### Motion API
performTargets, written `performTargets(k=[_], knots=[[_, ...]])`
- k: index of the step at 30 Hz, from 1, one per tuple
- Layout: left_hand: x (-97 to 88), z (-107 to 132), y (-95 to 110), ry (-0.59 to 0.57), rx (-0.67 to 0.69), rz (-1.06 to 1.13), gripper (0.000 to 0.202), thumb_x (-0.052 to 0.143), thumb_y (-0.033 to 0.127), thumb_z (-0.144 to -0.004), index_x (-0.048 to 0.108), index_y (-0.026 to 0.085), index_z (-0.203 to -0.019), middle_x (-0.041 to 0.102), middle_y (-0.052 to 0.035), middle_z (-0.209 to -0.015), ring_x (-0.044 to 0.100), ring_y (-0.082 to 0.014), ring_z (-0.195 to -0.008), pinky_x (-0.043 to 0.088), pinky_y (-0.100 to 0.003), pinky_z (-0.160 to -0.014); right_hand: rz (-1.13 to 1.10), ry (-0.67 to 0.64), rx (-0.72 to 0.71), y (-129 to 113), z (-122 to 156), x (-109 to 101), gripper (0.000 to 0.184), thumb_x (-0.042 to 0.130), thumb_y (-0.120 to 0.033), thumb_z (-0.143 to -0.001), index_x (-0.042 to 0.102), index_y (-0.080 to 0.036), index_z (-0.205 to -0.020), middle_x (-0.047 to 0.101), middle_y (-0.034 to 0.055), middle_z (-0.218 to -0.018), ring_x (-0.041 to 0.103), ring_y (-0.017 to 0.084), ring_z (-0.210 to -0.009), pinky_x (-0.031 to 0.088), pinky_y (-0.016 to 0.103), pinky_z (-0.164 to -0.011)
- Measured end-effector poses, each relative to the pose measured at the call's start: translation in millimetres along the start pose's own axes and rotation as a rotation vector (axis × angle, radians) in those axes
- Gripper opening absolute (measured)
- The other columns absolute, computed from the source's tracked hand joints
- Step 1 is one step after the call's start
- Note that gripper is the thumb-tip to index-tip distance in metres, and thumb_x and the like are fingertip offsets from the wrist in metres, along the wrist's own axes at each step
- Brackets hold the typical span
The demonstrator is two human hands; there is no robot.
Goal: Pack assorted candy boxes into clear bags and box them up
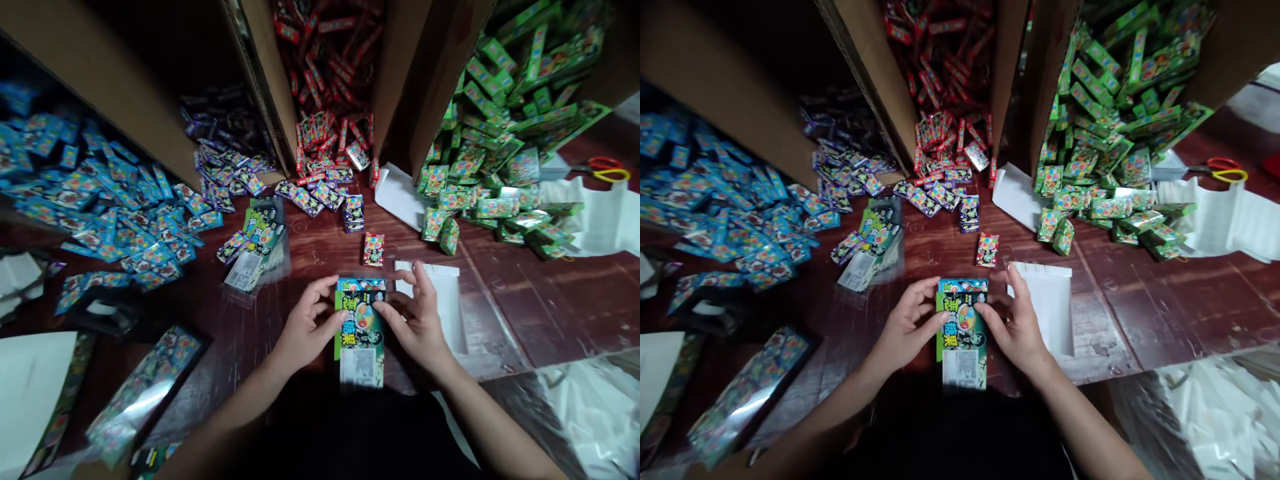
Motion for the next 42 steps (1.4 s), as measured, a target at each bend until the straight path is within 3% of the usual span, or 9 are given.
performTargets(k=[5,8,12,17,19,23,32,37,42], knots=[[4.5,8.5,-12.4,-0.153,-0.109,-0.013,0.03,0.068,0.029,-0.09,0.058,0.025,-0.118,0.065,-0.004,-0.112,0.067,-0.0184,-0.099,0.056,-0.032,-0.087,0.021,-0.282,0.098,7.2,6.8,9.0,0.073,0.06,-0.028,-0.099,0.021,-0.039,-0.16,0.06,0.0045,-0.118,0.063,0.017,-0.103,0.056,0.034,-0.092],[-0.2,5.7,-4.7,-0.128,-0.066,-0.078,0.016,0.063,0.032,-0.095,0.064,0.023,-0.108,0.066,-0.0049,-0.114,0.065,-0.0197,-0.108,0.053,-0.034,-0.094,0.031,-0.339,0.104,4.9,3.1,6.2,0.072,0.06,-0.027,-0.098,0.024,-0.036,-0.16,0.062,0.0037,-0.116,0.063,0.016,-0.102,0.054,0.034,-0.095],[-2.9,1.1,2.7,-0.031,0.023,-0.102,0.016,0.058,0.03,-0.099,0.07,0.022,-0.103,0.062,-0.0076,-0.135,0.061,-0.0216,-0.122,0.047,-0.038,-0.106,0.025,-0.248,0.064,5.5,2.7,5.4,0.079,0.063,-0.025,-0.097,0.018,-0.038,-0.161,0.067,0.0027,-0.111,0.064,0.017,-0.108,0.049,0.04,-0.107],[-4.5,-0.3,-0.8,0.086,0.008,-0.003,0.025,0.063,0.027,-0.096,0.062,0.023,-0.12,0.074,-0.004,-0.108,0.068,-0.0176,-0.104,0.051,-0.033,-0.095,-0.075,-0.151,0.054,4.3,7.0,9.3,0.091,0.061,-0.029,-0.098,-0.004,-0.045,-0.16,0.053,0.0079,-0.144,0.065,0.02,-0.116,0.057,0.043,-0.101],[-1.2,-1.6,2.0,0.03,-0.018,-0.032,0.022,0.064,0.028,-0.095,0.066,0.022,-0.116,0.074,-0.0043,-0.11,0.068,-0.0173,-0.105,0.052,-0.032,-0.094,-0.107,-0.171,0.087,0.8,5.6,10.1,0.095,0.064,-0.031,-0.097,-0.006,-0.043,-0.16,0.06,0.0076,-0.135,0.067,0.02,-0.112,0.057,0.044,-0.1],[2.7,-4.6,12.4,-0.044,-0.046,-0.094,0.014,0.066,0.031,-0.092,0.073,0.019,-0.095,0.074,-0.0056,-0.112,0.068,-0.0182,-0.105,0.052,-0.031,-0.092,-0.163,-0.166,0.196,-5.4,0.1,8.3,0.093,0.069,-0.03,-0.093,0.008,-0.038,-0.162,0.07,0.0014,-0.099,0.069,0.018,-0.096,0.057,0.039,-0.095],[3.8,-21.4,23.2,-0.152,-0.129,-0.164,0.015,0.069,0.032,-0.09,0.075,0.018,-0.092,0.077,-0.0032,-0.094,0.07,-0.0171,-0.089,0.052,-0.031,-0.086,-0.276,-0.093,0.457,-9.4,-16.4,8.1,0.111,0.083,-0.028,-0.078,0.011,-0.027,-0.162,0.073,-0.0024,-0.085,0.066,0.014,-0.074,0.057,0.029,-0.072],[5.4,-17.8,23.1,-0.25,-0.048,-0.111,0.016,0.07,0.032,-0.091,0.075,0.019,-0.097,0.077,-0.0049,-0.105,0.07,-0.0175,-0.097,0.053,-0.032,-0.092,-0.201,-0.16,0.398,-13.5,-11.4,-1.7,0.103,0.078,-0.03,-0.085,0.009,-0.032,-0.162,0.075,-0.0013,-0.09,0.071,0.017,-0.084,0.059,0.035,-0.081],[12.8,-13.1,15.2,-0.22,-0.032,-0.009,0.017,0.077,0.025,-0.084,0.072,0.017,-0.098,0.074,-0.0051,-0.108,0.07,-0.0173,-0.101,0.054,-0.031,-0.093,-0.119,-0.226,0.327,-12.7,-4.9,-11.1,0.091,0.074,-0.033,-0.089,0.018,-0.034,-0.161,0.075,0.0023,-0.101,0.071,0.02,-0.099,0.055,0.043,-0.099]])
Point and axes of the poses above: each hand's wrist, its own z-axis away from the middle knuckle, its own x-axis out of the palm, y = z × x, the point moved 7 cm from there along -z, towards the middle knuckle
